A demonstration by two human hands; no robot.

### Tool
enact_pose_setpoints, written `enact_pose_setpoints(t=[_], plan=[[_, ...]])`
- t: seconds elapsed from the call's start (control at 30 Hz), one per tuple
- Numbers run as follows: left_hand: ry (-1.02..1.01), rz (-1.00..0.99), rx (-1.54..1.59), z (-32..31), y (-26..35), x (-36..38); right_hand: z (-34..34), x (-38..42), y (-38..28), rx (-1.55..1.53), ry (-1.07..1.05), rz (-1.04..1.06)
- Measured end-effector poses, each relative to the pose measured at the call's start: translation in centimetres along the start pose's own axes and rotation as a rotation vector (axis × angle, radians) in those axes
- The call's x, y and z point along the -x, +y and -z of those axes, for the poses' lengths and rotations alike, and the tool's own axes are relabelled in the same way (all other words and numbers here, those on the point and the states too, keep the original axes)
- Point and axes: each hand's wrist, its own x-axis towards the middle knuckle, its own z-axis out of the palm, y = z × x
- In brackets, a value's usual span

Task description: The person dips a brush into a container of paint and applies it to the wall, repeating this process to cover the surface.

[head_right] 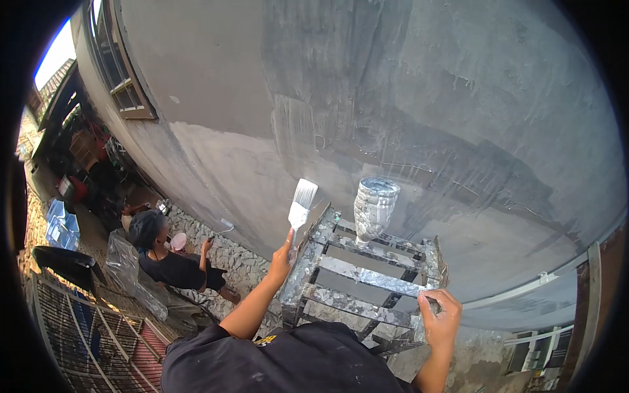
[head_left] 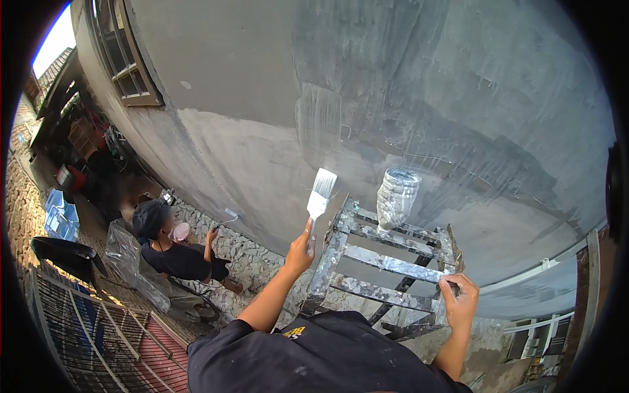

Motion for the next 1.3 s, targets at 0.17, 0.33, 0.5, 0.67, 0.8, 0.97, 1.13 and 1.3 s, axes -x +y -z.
enact_pose_setpoints(t=[0.17, 0.33, 0.5, 0.67, 0.8, 0.97, 1.13, 1.3], plan=[[0.163, -0.038, -0.022, 2.4, 3.4, -5.5, -0.2, -0.1, 0.0, -0.010, 0.005, 0.024], [0.342, -0.324, -0.060, 6.0, 8.9, -14.8, -0.1, 0.1, 0.3, -0.007, 0.012, 0.026], [0.260, -0.258, -0.009, 7.0, 10.9, -18.2, -0.1, 0.1, 0.3, -0.003, 0.022, 0.018], [0.178, -0.141, 0.013, 1.9, 4.1, -12.9, -0.1, 0.1, 0.3, -0.010, 0.025, 0.006], [0.044, 0.012, 0.018, -1.6, -0.6, -3.7, -0.1, 0.0, 0.4, 0.000, 0.015, 0.005], [0.002, 0.109, 0.081, -1.6, -1.3, 1.4, -0.2, -0.3, 0.2, 0.004, -0.004, -0.007], [0.268, -0.137, -0.014, 2.0, 3.2, -7.0, 0.0, -0.4, 0.0, 0.037, -0.051, -0.001], [0.319, -0.385, -0.034, 5.7, 9.4, -15.1, -0.1, -0.4, -0.2, 0.033, -0.039, 0.001]])
